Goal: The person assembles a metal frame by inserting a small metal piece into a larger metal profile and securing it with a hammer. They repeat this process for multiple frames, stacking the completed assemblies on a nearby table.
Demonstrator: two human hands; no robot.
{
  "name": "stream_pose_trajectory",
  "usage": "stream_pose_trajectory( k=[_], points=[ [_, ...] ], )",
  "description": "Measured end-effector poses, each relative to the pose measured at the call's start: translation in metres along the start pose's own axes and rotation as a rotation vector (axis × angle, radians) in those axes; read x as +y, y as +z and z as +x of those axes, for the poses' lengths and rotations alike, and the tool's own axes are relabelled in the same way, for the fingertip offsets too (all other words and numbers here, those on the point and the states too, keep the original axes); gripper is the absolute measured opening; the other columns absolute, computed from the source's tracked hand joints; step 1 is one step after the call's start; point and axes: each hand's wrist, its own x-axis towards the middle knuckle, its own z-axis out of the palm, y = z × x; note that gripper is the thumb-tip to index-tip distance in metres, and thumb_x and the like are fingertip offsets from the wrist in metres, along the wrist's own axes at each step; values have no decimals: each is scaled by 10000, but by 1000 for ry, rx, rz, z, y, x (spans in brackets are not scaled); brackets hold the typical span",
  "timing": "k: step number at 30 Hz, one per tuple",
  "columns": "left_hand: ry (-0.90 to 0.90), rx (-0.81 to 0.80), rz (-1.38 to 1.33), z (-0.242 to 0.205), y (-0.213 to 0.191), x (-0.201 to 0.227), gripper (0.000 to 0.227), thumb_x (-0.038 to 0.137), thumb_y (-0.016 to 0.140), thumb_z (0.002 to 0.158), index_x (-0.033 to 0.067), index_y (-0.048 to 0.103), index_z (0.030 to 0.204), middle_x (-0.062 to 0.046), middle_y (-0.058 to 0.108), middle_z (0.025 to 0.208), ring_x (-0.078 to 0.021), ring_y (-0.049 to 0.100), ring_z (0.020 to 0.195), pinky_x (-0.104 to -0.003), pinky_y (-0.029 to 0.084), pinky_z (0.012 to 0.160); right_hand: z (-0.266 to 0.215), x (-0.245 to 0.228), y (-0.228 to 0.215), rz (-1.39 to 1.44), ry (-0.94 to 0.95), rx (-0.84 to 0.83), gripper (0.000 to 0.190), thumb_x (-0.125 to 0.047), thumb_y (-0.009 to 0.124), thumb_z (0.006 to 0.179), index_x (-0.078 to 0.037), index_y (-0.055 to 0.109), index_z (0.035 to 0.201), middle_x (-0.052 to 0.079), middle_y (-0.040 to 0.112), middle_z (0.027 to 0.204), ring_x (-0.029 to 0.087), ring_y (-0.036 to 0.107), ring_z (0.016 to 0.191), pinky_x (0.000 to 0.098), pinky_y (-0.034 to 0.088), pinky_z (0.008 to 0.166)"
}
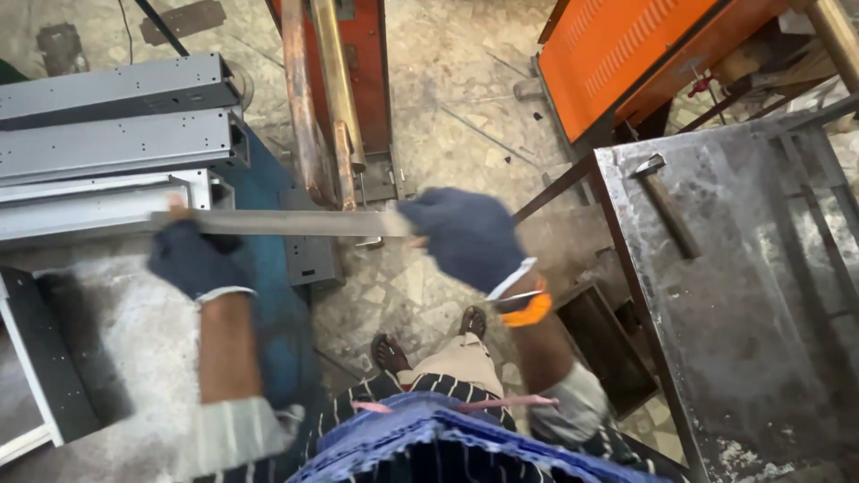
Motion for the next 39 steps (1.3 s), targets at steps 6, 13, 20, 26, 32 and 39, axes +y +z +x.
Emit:
stream_pose_trajectory(
  k=[6,13,20,26,32,39],
  points=[
    [169,-7,-121,-9,-10,-7,375,285,872,963,48,671,754,-20,637,704,-118,553,590,-340,511,532,-15,5,11,136,-7,44,352,-234,759,845,-171,738,1190,41,734,976,249,722,811,377,549,665],
    [107,-358,209,-90,20,16,275,373,719,1005,114,743,920,29,675,797,-57,587,688,-262,502,598,-30,51,-33,112,169,22,411,-242,799,694,-189,778,1101,39,736,904,240,721,805,357,559,668],
    [-74,-60,7,-11,-6,32,318,357,764,986,73,676,874,-12,644,720,-140,598,556,-314,508,477,10,-6,10,44,-6,83,353,-264,770,795,-198,762,1142,43,741,917,257,707,767,387,534,634],
    [-90,-287,-76,-82,28,69,315,323,774,978,50,652,880,-64,674,717,-190,621,502,-337,518,420,-13,36,-62,113,33,82,331,-224,811,825,-175,773,1150,57,765,927,203,726,737,344,563,638],
    [11,-403,-136,-105,47,64,211,225,778,988,44,671,994,-61,671,810,-183,615,600,-364,532,529,-27,65,-87,259,166,45,305,-126,835,786,-90,793,1085,92,782,928,148,753,758,316,608,679],
    [-42,-186,-276,-33,19,67,257,243,758,987,-14,742,979,-105,759,792,-199,665,539,-326,421,410,18,8,-46,129,-44,163,236,-180,867,792,-123,800,1011,46,807,874,172,753,699,310,568,635]
  ],
)
